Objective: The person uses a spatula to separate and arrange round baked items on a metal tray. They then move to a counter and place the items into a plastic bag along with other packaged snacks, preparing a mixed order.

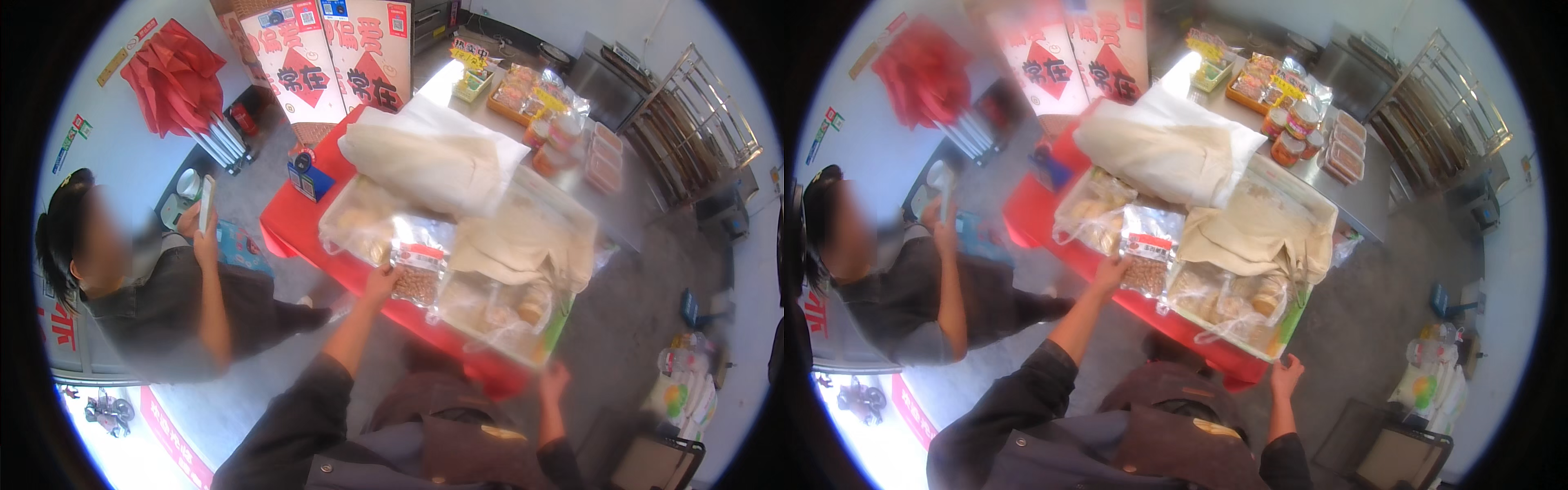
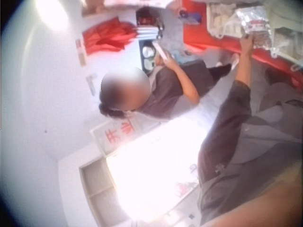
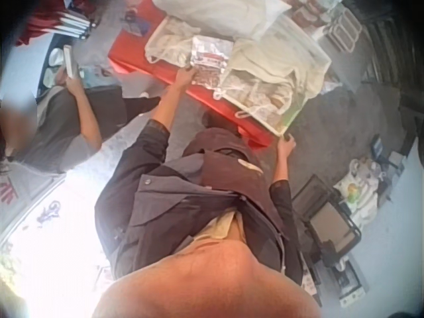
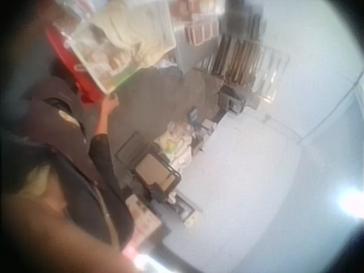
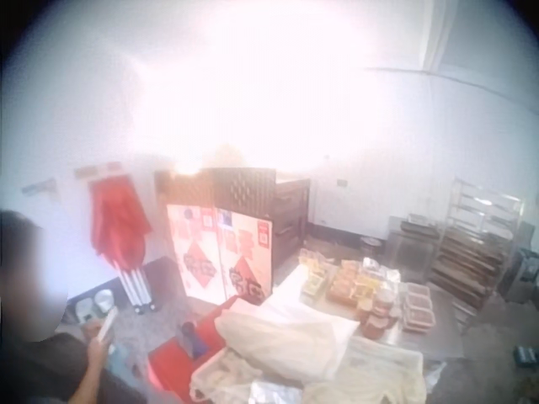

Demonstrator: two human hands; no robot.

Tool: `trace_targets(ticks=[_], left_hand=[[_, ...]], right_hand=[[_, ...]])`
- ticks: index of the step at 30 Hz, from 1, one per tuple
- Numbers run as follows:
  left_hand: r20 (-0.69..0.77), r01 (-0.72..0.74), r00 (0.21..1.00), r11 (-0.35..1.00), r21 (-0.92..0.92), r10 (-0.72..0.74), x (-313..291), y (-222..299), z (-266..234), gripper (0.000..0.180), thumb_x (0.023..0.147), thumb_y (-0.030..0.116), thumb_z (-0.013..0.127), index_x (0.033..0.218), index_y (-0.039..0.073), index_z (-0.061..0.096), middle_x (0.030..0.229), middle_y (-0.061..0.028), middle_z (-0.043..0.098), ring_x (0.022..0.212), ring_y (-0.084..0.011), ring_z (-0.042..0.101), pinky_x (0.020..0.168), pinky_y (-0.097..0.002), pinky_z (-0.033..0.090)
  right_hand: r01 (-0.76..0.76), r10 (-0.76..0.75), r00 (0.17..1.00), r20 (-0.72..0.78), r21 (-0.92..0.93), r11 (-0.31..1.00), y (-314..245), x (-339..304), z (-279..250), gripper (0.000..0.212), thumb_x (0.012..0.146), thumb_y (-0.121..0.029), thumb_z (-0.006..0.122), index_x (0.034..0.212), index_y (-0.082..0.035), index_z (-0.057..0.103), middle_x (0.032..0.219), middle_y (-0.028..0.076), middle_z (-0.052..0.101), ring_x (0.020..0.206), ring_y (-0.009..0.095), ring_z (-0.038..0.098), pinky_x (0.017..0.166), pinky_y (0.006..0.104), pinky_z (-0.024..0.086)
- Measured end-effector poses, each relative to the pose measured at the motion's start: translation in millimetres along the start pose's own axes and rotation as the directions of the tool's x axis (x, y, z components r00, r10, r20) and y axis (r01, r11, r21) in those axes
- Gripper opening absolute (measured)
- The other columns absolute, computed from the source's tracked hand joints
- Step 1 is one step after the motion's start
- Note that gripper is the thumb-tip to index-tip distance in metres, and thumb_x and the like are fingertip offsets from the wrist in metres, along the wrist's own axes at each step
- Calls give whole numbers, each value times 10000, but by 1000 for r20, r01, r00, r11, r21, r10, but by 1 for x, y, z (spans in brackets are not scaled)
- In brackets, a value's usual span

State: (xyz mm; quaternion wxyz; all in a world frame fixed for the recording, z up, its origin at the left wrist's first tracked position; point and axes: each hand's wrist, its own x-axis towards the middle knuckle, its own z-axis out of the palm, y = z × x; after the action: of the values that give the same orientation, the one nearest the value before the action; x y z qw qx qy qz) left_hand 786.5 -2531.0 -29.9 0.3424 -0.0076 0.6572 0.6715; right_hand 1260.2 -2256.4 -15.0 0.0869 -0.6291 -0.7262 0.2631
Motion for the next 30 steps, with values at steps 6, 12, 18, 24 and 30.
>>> trace_targets(ticks=[6, 12, 18, 24, 30], left_hand=[[-50, -70, 996, 988, 136, 77, -7, 1, 12, 303, 1034, 253, 695, 1132, -33, 712, 993, -54, 726, 860, -138, 672, 736, -314, 543], [-37, 62, 998, 936, 345, -53, -17, -2, 5, 329, 1032, 257, 682, 1162, -42, 727, 1017, -75, 747, 909, -162, 700, 787, -320, 563], [29, 43, 998, 960, 277, -53, -33, -22, 37, 322, 1042, 264, 667, 1157, -30, 729, 1012, -79, 751, 913, -162, 709, 802, -335, 570], [-102, -45, 990, 915, 401, 94, -22, 4, 22, 341, 986, 307, 745, 1149, 7, 745, 974, -76, 754, 880, -149, 706, 778, -329, 564], [-169, -55, 969, 820, 570, 182, -5, 11, -13, 406, 897, 330, 797, 1096, -23, 762, 953, -145, 777, 885, -217, 744, 788, -364, 578]], right_hand=[[70, -93, 976, 198, 120, 990, 30, 33, 19, 410, 906, -191, 764, 1254, 0, 663, 1222, 170, 638, 1103, 318, 666, 976, 420, 534], [92, -176, 875, 450, 203, 975, 47, 47, 9, 424, 907, -189, 778, 1263, 11, 664, 1214, 176, 687, 1127, 290, 672, 1004, 407, 528], [140, -217, 860, 462, 195, 971, 59, 58, -30, 399, 913, -163, 765, 1263, 0, 664, 1195, 171, 676, 1083, 285, 685, 977, 393, 545], [392, -418, 897, 147, 174, 903, 62, 61, -35, 337, 921, -70, 708, 1248, -3, 656, 1225, 156, 587, 1020, 281, 685, 896, 367, 584], [529, -578, 805, 133, 280, 801, -42, 38, -16, 319, 915, -28, 686, 1233, -16, 657, 1242, 142, 550, 994, 287, 678, 878, 364, 589]])
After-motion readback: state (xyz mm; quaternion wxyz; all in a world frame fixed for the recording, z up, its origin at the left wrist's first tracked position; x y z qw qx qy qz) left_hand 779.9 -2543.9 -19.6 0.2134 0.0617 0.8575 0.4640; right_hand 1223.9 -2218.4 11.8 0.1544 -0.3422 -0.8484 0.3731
